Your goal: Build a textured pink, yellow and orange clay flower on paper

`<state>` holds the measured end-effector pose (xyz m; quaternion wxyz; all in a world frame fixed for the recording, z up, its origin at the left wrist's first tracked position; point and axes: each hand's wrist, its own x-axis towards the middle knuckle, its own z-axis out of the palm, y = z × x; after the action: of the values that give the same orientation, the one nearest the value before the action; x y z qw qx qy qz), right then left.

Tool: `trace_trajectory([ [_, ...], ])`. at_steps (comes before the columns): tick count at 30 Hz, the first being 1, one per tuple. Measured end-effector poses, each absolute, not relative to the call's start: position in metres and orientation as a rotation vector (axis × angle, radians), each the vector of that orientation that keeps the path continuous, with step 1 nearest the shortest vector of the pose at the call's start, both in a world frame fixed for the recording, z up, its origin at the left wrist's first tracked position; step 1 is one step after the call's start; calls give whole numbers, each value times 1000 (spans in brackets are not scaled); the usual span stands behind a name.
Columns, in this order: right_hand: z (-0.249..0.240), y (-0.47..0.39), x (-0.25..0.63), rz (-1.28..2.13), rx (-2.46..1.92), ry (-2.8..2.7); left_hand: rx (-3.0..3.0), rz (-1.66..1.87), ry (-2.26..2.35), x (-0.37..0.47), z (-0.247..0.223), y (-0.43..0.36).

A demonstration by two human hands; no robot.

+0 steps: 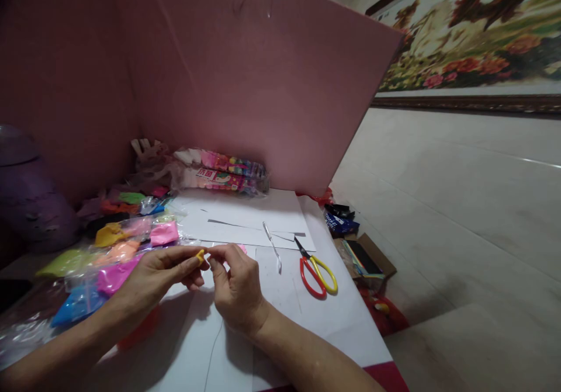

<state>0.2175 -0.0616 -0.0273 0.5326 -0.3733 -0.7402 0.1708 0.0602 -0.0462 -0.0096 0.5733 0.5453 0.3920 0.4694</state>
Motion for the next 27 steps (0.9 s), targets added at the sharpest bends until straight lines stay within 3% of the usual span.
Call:
trace_trajectory([
  [17,-29,-59,221,284,-752,-1852,1153,1075,873,57,-15,-44],
  [27,-28,-61,218,244,-895,-1931,1102,1124,876,60,-6,-50],
])
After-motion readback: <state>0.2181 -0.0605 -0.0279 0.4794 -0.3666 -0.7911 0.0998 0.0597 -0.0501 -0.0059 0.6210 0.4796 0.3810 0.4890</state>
